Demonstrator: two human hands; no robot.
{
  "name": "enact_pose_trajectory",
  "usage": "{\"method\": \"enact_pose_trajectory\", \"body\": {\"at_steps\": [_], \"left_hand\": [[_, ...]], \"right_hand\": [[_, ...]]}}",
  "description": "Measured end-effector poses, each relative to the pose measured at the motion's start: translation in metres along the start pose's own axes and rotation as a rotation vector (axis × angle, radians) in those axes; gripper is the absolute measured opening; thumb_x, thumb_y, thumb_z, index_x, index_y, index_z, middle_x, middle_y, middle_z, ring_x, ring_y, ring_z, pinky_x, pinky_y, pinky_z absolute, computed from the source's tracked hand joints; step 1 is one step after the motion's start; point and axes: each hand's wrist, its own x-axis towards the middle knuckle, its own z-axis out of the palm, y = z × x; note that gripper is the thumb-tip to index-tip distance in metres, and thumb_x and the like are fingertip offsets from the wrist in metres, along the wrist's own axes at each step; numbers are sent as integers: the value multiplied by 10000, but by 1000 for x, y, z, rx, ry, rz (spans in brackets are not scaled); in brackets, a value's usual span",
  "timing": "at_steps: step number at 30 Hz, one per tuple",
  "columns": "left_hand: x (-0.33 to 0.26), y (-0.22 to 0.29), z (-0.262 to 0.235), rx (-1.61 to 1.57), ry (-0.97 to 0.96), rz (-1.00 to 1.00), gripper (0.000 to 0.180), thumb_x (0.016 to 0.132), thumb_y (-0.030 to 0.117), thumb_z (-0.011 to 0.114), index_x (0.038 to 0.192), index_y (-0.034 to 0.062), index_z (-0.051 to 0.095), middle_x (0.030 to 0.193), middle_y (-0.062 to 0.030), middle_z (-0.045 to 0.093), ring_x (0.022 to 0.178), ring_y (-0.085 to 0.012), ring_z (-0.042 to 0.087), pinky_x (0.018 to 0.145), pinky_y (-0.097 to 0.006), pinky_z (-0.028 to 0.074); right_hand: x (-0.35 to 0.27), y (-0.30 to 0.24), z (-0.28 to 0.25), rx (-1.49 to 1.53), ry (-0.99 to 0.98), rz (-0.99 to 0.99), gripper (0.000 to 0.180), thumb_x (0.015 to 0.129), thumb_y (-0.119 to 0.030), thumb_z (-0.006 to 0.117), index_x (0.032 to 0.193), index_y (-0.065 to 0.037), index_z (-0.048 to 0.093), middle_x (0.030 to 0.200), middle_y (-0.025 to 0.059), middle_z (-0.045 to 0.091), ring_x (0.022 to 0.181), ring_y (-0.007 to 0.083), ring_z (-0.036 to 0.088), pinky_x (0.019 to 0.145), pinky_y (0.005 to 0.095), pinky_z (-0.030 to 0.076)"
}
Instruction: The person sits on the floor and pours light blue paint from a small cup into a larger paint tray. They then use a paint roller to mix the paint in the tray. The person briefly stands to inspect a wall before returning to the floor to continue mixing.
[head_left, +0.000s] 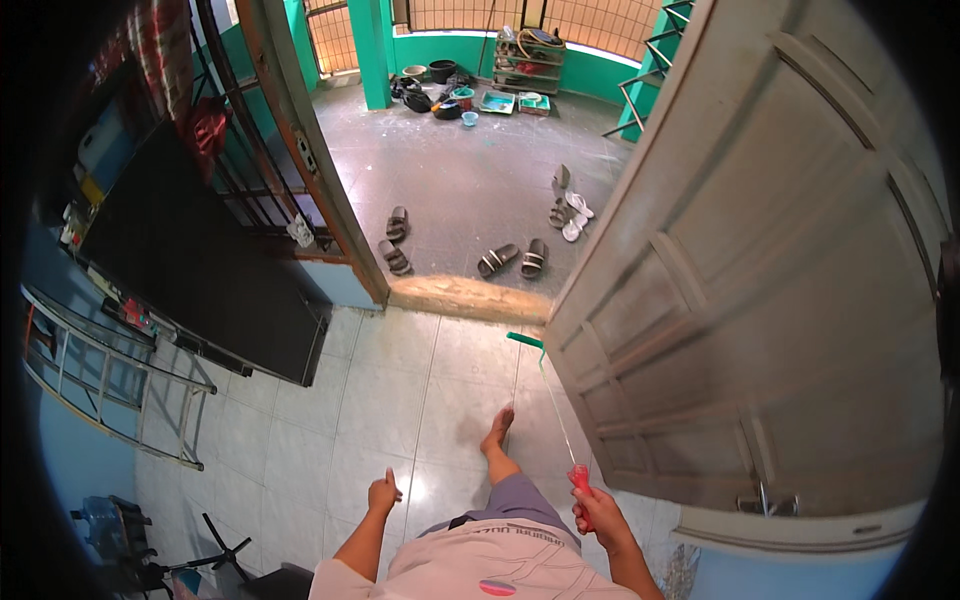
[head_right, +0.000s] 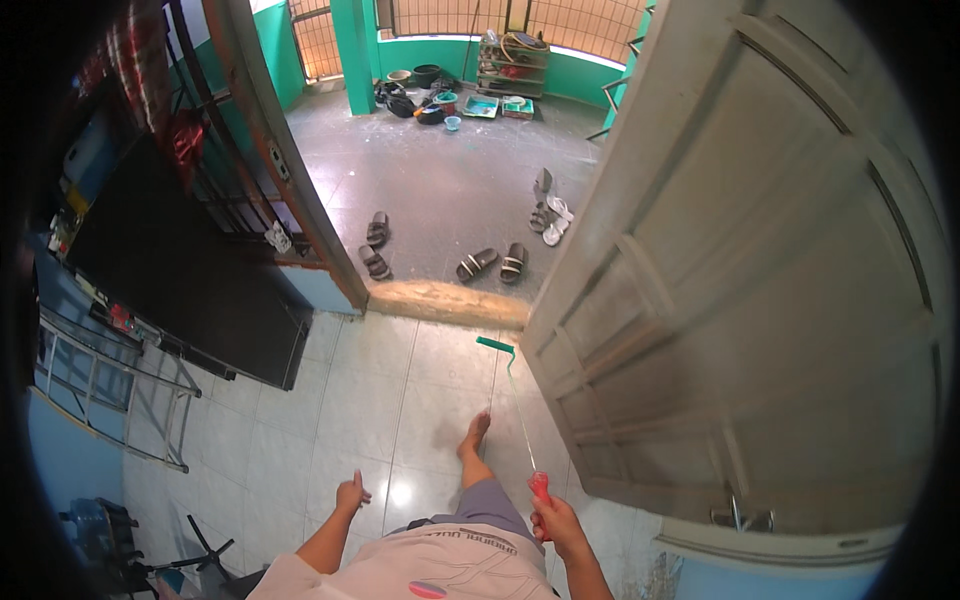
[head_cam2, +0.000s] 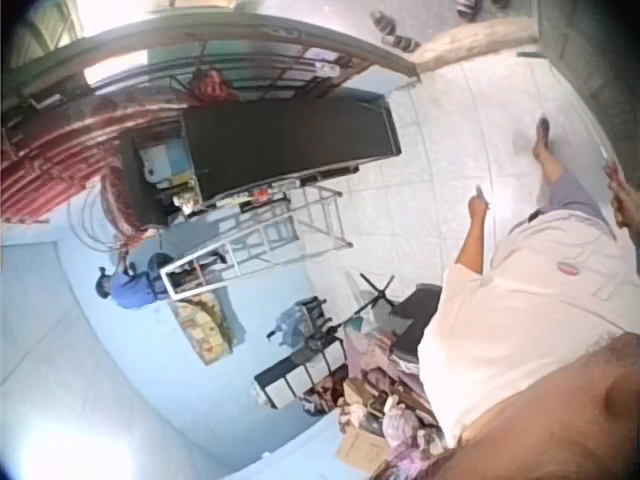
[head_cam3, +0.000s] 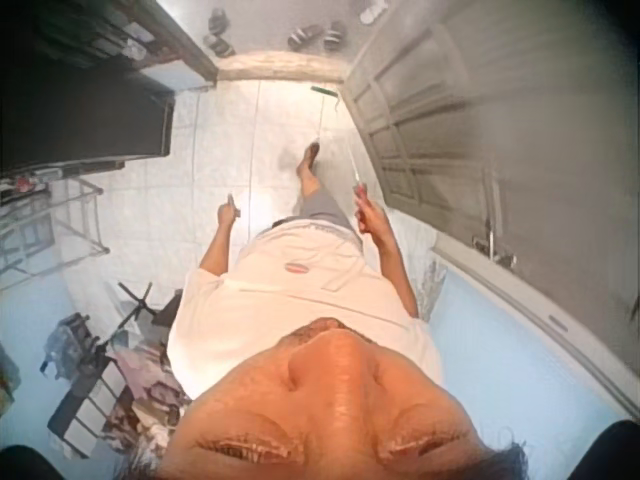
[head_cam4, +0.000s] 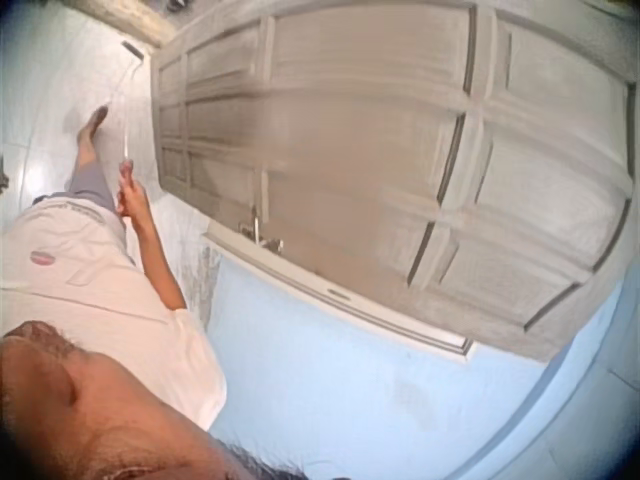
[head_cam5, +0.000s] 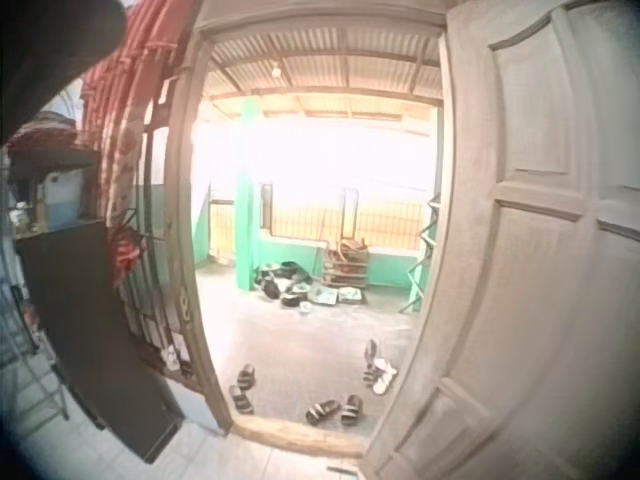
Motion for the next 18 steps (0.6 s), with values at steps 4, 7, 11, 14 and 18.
{"method": "enact_pose_trajectory", "body": {"at_steps": [4, 7, 11, 14, 18], "left_hand": [[47, -34, -23, 140, 137, 4, 499, 926, 385, 490, 713, -41, 641, 615, -156, 680, 515, -249, 664, 604, -392, 550], [49, 19, -58, 87, 14, -214, 447, 900, 354, 524, 764, -57, 634, 602, -166, 671, 509, -261, 658, 579, -406, 544], [93, 99, -94, 4, 185, -30, 417, 886, 354, 584, 782, -46, 640, 589, -157, 667, 534, -239, 674, 580, -392, 541], [115, 172, -90, -155, 329, -24, 396, 869, 344, 631, 719, -21, 658, 583, -138, 669, 543, -222, 679, 582, -377, 539], [167, 198, -89, -78, 238, -103, 361, 849, 308, 672, 684, -13, 663, 624, -131, 687, 528, -214, 673, 570, -362, 539]], "right_hand": [[91, -68, 24, -66, -87, -105, 241, 967, -292, 584, 939, -60, 523, 684, 15, 553, 459, 97, 514, 394, 249, 396], [136, -143, 49, -55, -84, -99, 258, 965, -303, 584, 913, -59, 519, 667, 18, 548, 452, 103, 517, 391, 259, 402], [191, -238, 77, -95, -93, -162, 239, 964, -293, 584, 924, -74, 496, 667, 13, 537, 439, 99, 504, 380, 270, 407], [222, -303, 95, -107, -75, -173, 230, 965, -289, 582, 940, -82, 484, 669, 11, 532, 436, 95, 497, 376, 270, 407], [273, -362, 121, -101, -87, -206, 227, 965, -287, 582, 955, -81, 486, 671, 10, 531, 439, 93, 498, 375, 266, 403]]}}
